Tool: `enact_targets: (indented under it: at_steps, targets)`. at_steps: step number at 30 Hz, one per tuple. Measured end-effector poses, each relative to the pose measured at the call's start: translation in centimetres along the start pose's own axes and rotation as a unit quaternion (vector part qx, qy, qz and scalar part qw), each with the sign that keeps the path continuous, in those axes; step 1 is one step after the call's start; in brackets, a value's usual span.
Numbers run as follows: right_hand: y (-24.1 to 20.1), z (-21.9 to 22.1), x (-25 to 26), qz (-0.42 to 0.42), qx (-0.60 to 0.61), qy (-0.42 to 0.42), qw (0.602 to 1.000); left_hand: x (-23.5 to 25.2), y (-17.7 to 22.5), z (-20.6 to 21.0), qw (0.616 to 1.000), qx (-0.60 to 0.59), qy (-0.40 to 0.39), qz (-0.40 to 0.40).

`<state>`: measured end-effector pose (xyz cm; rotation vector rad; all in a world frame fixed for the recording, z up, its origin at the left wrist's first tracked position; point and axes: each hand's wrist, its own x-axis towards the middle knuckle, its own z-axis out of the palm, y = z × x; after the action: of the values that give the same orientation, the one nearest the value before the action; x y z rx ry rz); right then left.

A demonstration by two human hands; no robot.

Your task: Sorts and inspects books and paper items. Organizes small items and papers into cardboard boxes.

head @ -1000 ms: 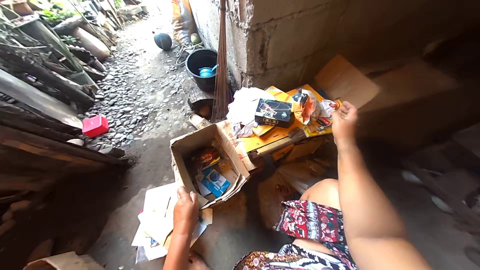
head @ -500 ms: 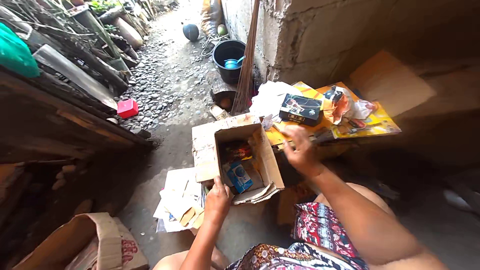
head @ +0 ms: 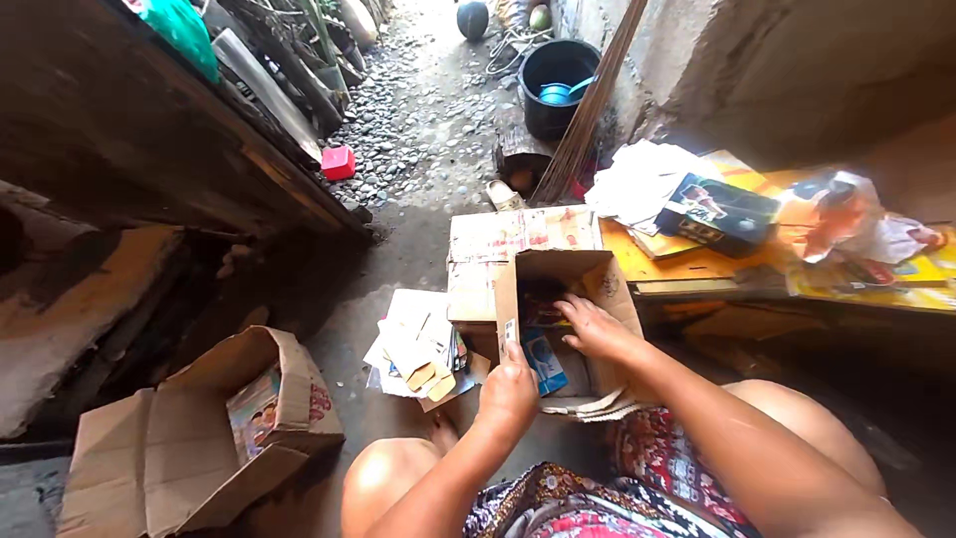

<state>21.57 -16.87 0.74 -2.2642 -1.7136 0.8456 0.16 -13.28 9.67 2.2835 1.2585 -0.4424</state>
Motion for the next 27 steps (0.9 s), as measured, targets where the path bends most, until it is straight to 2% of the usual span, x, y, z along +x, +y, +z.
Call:
enact_targets:
  at_steps: [6,10,13,17,20,22,24,27]
  targets:
    - [-0.8,1.8,1.0,0.035,-0.038,-0.032,0.998,-1.9,-0.2,0.8,0.999,0.001,-0.037,0.003]
    - [-1.4,3.1,1.6,0.021,-0.085,0.028,0.996,-2.1,-1.2,1.7,1.000,0.003,-0.025,0.010]
    - [-2.6,1.7,1.9,0.060,-0.057,0.051,0.995,-1.7,-2.0,2.1,1.000,-0.006,-0.004,0.009]
    - [-4.7,-2.2,1.3,0.111,0.001,0.065,0.992,-0.4,-3.5,1.6,1.000,-0.025,0.002,-0.003]
    - [-4.4,-4.5,0.1,0.098,0.083,0.090,0.988,0.5,-4.8,1.5,0.999,-0.032,0.005,-0.004]
    - [-3.1,-5.8,-0.5,0.082,0.180,0.106,0.974,1.1,-5.4,1.5,0.999,-0.047,0.007,-0.005]
    - [-2.0,-7.2,-1.4,0.070,0.307,0.119,0.942,1.6,-5.8,1.4,0.998,-0.062,0.004,-0.007]
    - [-0.7,-8.7,-3.0,0.075,0.483,0.158,0.858,2.1,-6.1,1.4,0.997,-0.072,0.000,-0.006]
